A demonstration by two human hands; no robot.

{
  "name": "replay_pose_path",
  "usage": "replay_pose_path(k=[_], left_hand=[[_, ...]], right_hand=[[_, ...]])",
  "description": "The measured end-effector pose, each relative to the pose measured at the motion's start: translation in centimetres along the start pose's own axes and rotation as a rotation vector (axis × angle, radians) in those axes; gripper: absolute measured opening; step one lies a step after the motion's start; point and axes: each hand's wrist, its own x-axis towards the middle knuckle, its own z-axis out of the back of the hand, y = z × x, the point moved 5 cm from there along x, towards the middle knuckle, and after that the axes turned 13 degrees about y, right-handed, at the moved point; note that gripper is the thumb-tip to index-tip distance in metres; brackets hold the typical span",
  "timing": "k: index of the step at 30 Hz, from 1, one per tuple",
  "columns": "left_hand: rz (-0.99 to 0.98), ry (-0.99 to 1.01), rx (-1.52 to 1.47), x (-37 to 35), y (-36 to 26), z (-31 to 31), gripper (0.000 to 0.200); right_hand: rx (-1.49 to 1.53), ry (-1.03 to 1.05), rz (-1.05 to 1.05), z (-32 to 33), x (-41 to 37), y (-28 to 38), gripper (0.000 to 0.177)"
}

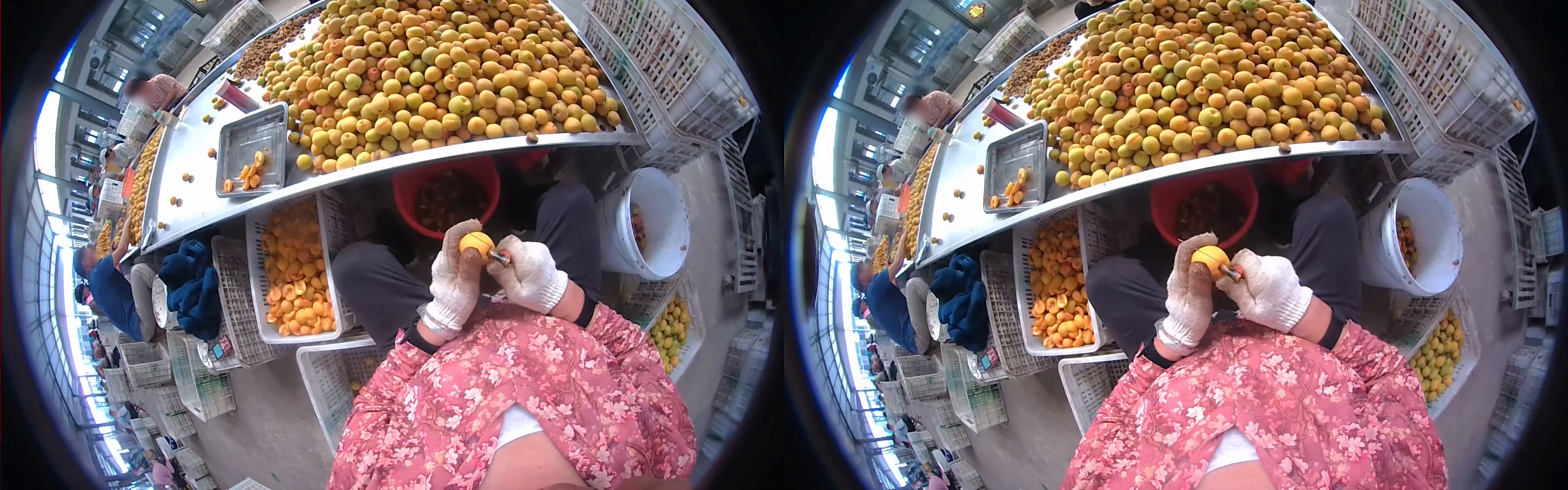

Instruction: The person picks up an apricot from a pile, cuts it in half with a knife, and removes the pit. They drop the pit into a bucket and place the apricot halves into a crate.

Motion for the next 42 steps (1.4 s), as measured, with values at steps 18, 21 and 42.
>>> replay_pose_path(k=[18,21,42], left_hand=[[0.127,-0.111,0.033,-1.0,3.7,1.2,0.053],[0.261,-0.202,-0.624,-0.7,3.7,0.0,0.061],[0.297,-0.203,-0.785,-0.4,4.4,1.0,0.084]], right_hand=[[1.262,0.332,-0.646,-4.4,0.4,-1.9,0.045],[1.672,0.377,-0.605,-4.8,0.0,-1.0,0.050],[0.222,0.278,-0.209,-2.5,0.1,-1.3,0.025]])
